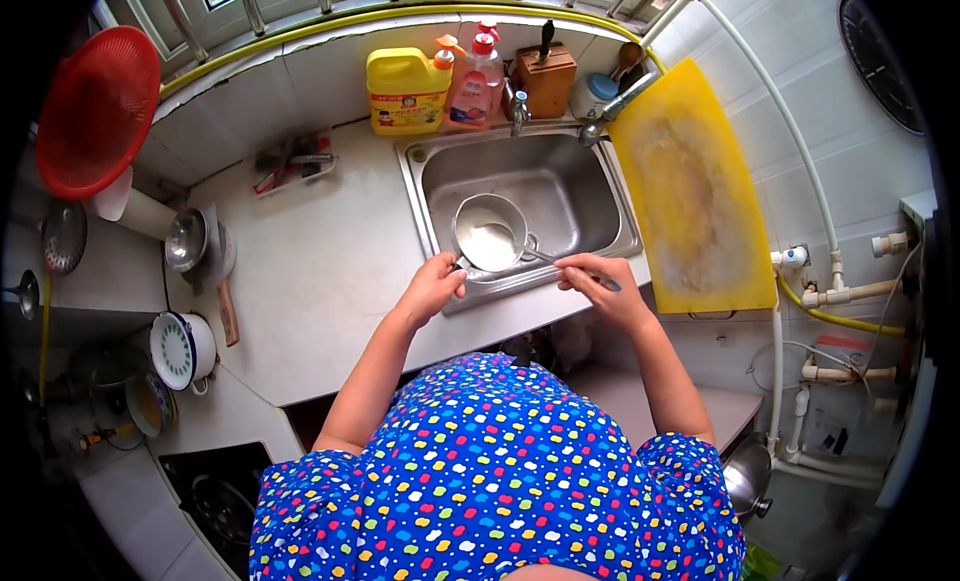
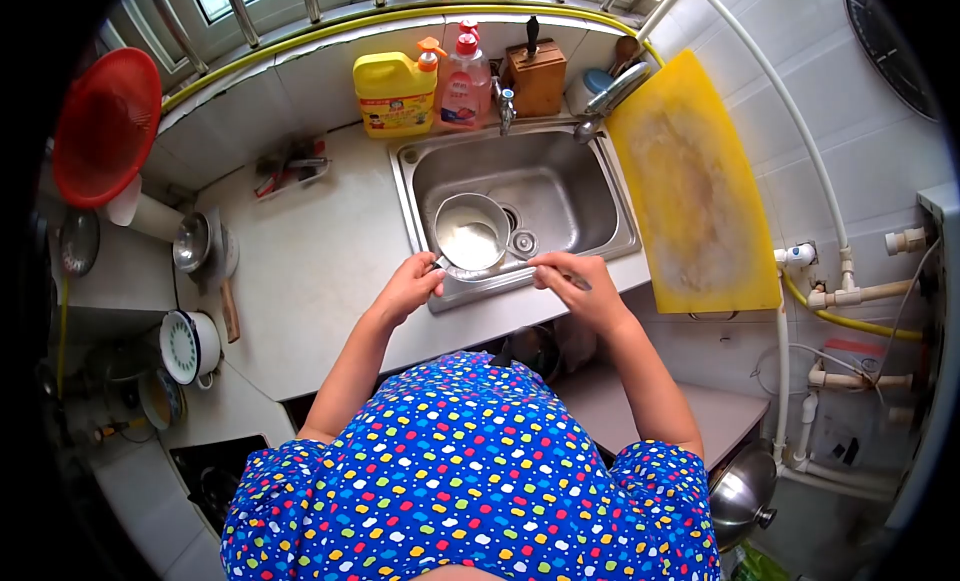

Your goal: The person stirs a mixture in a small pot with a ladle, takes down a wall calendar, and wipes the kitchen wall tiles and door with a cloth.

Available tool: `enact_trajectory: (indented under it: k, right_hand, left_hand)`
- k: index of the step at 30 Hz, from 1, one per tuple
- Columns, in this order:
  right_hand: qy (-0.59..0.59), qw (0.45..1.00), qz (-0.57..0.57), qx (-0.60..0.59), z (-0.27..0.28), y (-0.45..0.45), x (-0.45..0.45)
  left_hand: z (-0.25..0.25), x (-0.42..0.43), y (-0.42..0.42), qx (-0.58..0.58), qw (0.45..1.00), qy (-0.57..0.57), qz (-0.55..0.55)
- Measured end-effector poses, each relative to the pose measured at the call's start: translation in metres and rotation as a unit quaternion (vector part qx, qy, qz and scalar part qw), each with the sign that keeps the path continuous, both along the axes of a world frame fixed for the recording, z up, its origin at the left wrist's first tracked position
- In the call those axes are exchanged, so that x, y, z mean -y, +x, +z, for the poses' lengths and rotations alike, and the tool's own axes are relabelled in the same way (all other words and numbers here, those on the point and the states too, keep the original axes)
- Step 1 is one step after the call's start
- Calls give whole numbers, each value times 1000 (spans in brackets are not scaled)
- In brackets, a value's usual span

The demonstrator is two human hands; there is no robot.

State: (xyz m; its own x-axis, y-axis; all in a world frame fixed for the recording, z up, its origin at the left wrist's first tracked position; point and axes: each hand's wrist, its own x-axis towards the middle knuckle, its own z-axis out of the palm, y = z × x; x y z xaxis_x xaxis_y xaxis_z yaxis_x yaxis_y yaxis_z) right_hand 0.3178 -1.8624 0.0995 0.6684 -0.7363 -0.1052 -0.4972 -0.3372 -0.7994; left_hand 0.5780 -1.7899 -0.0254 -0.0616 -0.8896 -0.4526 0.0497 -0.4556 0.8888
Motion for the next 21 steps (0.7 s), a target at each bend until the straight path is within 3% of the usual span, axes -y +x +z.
enact_trajectory:
  k: [2,4,6,8,12,18,21]
  right_hand:
    - [200,967,-132,82,0,0,0]
    - [224,960,-142,94,-6,0,-3]
    - [305,902,-229,203,-21,1,-11]
    - [318,885,-249,232,-29,3,-18]
    - [259,887,-274,266,-22,10,-32]
    - [72,942,-202,257,-7,15,-38]
    - [-233,961,-51,142,-5,16,-34]
  left_hand:
    - [2,-3,-1,5,1000,1,-5]
    - [4,-7,-1,-5,1000,4,-9]
    - [5,-9,-2,-16,1000,7,-16]
    - [4,-10,-2,-36,999,-4,-8]
    - [8,-7,-2,-27,1000,0,-6]
    - [-5,4,0,-29,999,-13,10]
    - [-2,5,2,-20,1000,-16,12]
